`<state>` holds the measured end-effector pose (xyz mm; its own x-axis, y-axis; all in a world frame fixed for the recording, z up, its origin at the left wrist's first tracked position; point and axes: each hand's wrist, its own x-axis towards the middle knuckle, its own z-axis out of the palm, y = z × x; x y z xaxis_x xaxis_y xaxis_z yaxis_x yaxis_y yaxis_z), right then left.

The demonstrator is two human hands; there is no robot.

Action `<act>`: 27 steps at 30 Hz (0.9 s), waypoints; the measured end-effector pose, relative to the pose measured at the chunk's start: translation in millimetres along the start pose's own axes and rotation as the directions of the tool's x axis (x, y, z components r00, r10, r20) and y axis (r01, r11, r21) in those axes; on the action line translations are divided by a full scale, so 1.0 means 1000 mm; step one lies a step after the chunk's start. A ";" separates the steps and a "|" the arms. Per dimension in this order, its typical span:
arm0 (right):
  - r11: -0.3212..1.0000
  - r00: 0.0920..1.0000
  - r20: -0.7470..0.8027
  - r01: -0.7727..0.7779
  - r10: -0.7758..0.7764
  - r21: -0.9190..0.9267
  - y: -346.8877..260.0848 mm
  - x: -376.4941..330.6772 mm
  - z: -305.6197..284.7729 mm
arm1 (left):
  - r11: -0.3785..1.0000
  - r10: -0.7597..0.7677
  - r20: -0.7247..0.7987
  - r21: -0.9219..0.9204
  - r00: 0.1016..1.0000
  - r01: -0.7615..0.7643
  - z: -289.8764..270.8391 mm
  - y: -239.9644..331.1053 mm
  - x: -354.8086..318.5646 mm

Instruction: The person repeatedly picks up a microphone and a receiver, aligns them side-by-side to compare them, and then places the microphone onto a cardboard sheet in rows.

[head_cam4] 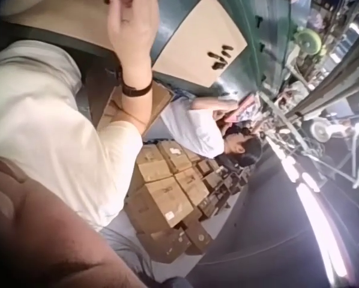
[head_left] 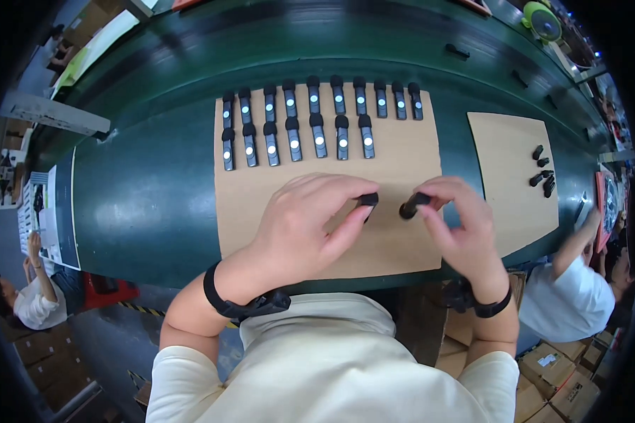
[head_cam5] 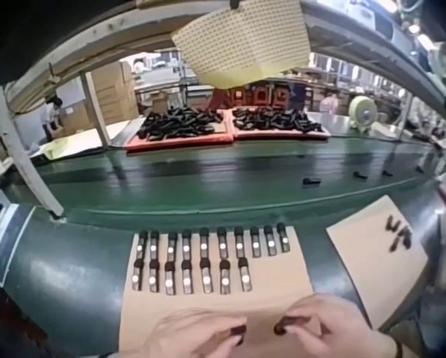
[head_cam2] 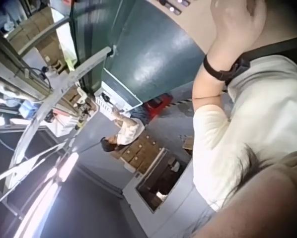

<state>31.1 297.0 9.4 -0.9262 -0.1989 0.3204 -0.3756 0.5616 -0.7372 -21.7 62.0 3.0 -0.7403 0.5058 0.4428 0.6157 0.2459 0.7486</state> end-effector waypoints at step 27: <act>0.895 0.956 0.181 0.281 -0.230 -0.347 0.081 0.033 0.000 | 0.679 0.254 0.329 0.610 0.910 -0.410 0.069 -0.042 0.052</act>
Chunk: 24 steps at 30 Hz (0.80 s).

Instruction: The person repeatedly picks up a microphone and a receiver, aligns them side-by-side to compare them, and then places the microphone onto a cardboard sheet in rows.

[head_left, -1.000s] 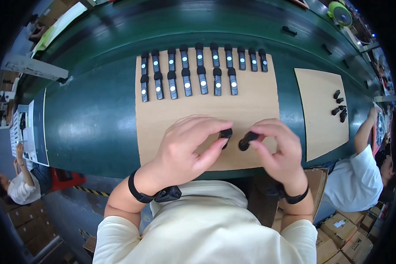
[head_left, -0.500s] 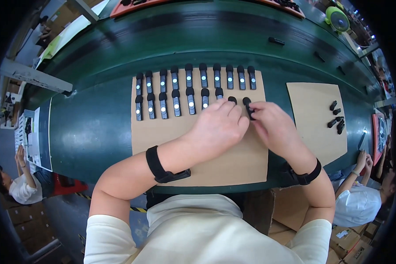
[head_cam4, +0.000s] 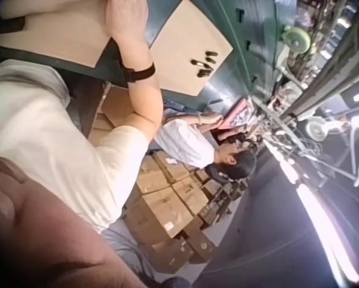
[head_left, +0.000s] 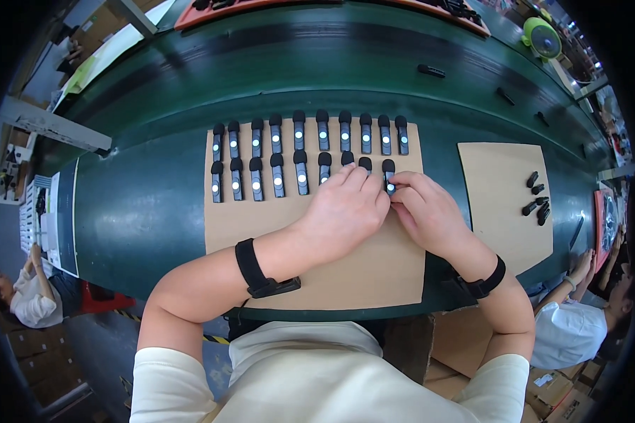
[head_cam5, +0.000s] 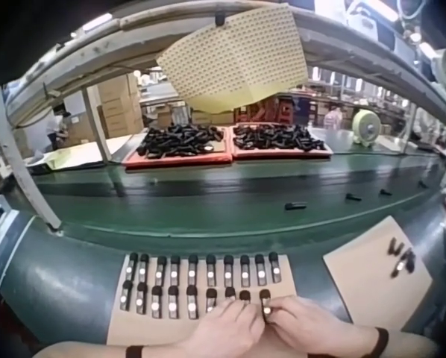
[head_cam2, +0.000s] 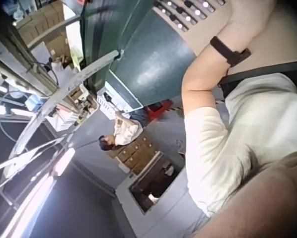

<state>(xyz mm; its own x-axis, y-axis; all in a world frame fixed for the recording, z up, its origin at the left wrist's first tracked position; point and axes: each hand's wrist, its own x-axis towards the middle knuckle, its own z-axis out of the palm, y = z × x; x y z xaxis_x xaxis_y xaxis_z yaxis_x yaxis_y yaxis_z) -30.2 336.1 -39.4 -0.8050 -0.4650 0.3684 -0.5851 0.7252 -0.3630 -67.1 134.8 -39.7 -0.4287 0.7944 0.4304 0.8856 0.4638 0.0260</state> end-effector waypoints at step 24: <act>0.916 0.916 -0.203 -0.376 0.345 -0.142 0.193 0.089 -0.010 | 0.824 -0.248 0.011 -0.524 0.969 0.217 -0.071 0.010 -0.020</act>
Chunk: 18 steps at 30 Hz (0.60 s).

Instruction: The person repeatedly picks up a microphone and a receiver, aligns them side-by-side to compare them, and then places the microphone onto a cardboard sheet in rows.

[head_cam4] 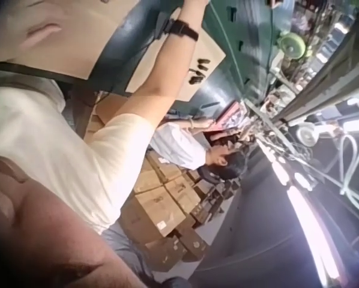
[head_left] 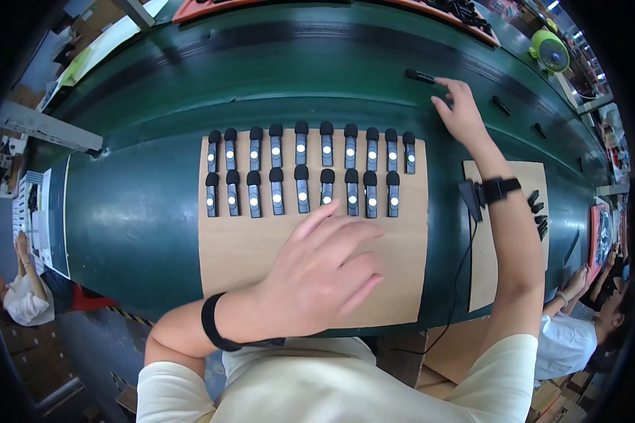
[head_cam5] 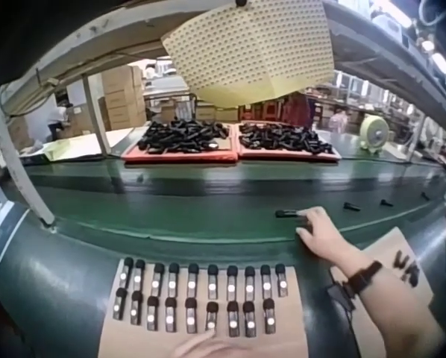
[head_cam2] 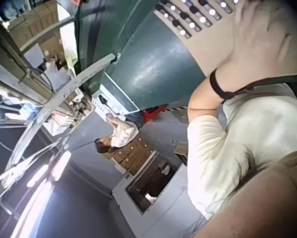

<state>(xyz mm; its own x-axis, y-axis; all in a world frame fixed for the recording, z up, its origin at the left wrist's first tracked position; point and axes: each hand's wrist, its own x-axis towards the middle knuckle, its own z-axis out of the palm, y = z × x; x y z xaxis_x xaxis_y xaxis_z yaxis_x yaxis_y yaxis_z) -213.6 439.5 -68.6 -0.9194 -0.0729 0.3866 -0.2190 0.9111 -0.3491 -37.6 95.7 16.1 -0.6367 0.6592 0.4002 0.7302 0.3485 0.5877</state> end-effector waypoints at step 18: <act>0.678 0.956 0.275 -0.266 0.097 0.685 -0.162 -0.130 -0.089 | 0.966 -0.193 -0.119 -0.195 0.974 0.168 -0.021 -0.009 -0.062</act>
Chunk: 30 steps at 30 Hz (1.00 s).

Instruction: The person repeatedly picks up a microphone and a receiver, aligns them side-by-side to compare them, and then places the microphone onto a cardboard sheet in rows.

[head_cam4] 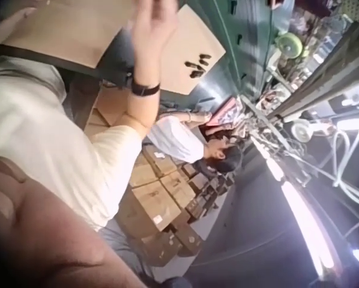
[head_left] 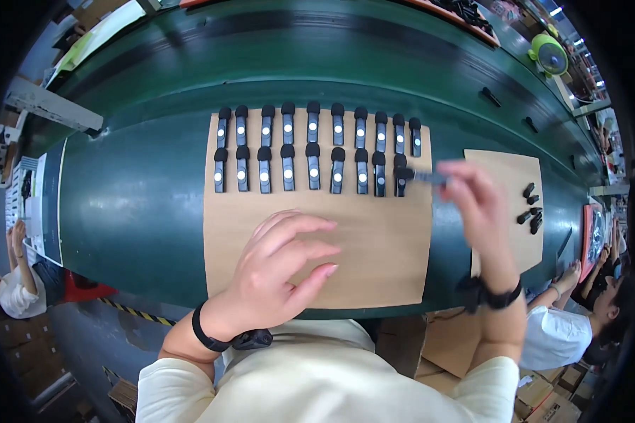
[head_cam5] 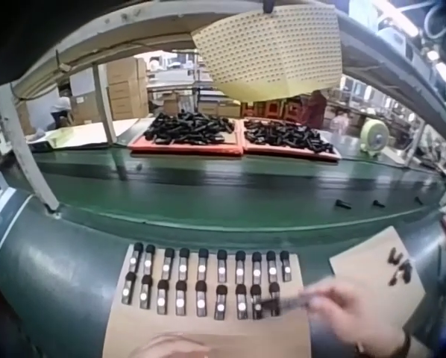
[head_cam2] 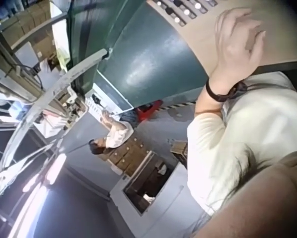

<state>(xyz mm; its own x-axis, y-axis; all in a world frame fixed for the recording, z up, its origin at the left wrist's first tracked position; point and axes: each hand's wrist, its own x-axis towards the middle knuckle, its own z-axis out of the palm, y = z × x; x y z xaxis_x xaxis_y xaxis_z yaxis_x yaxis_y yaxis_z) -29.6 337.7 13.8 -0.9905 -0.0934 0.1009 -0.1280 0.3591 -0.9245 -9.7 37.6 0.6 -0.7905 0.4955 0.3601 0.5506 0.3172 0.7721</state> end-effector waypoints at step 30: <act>0.937 0.934 -0.090 0.348 -0.345 0.021 -0.043 -0.087 0.104 | 0.962 0.062 -0.033 -0.266 0.998 -0.068 -0.005 0.011 -0.028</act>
<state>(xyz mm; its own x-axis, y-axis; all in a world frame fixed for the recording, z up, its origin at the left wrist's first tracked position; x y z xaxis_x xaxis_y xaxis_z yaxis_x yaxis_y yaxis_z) 67.2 234.0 7.1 -0.8856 -0.1279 0.4465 -0.4640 0.2848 -0.8388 17.5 22.7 2.0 -0.7633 0.4874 0.4240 0.5120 0.0561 0.8572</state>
